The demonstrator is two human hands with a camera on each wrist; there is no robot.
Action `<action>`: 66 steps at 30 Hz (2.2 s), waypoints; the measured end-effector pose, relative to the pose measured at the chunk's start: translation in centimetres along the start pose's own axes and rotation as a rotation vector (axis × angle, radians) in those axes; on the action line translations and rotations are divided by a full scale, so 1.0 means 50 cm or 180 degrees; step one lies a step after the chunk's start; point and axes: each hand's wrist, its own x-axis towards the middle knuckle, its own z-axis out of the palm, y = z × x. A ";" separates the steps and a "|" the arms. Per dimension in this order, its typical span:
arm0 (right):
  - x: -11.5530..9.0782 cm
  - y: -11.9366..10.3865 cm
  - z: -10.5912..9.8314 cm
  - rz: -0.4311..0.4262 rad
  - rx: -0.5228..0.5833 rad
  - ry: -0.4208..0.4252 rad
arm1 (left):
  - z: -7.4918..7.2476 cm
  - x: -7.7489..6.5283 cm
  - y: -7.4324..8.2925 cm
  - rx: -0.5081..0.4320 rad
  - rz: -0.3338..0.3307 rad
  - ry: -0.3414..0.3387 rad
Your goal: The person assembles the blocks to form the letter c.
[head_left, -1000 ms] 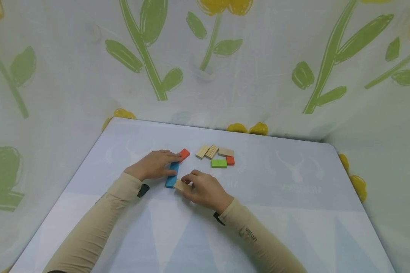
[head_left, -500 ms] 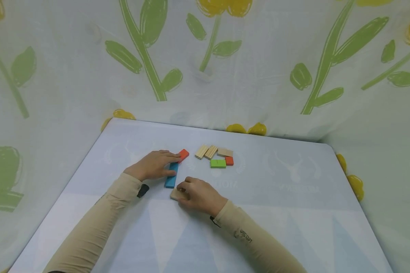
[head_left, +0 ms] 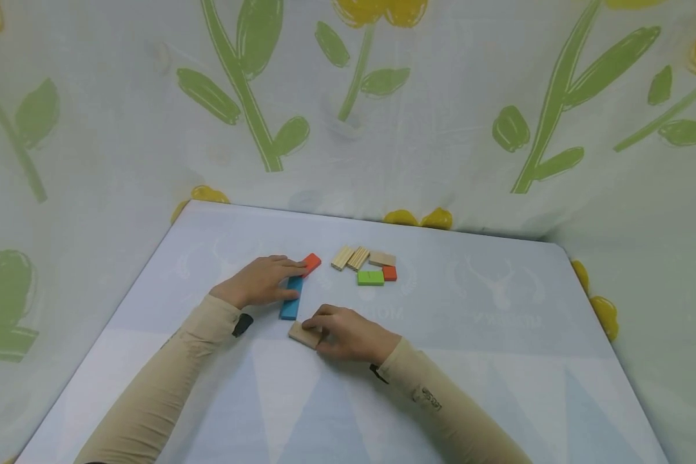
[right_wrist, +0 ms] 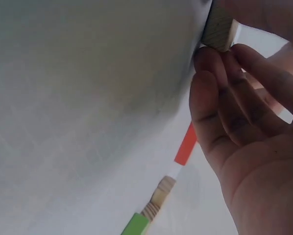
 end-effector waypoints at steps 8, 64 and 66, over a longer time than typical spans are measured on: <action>0.005 -0.006 0.007 0.0000 -0.0124 0.0061 | 0.005 0.003 -0.007 0.0013 0.0027 0.0023; 0.013 -0.031 0.021 0.0249 -0.0606 0.0250 | 0.004 0.004 -0.003 0.0012 0.0023 0.0020; 0.010 -0.029 0.017 0.0214 -0.0653 0.0298 | 0.004 0.003 -0.002 0.0002 0.0020 0.0023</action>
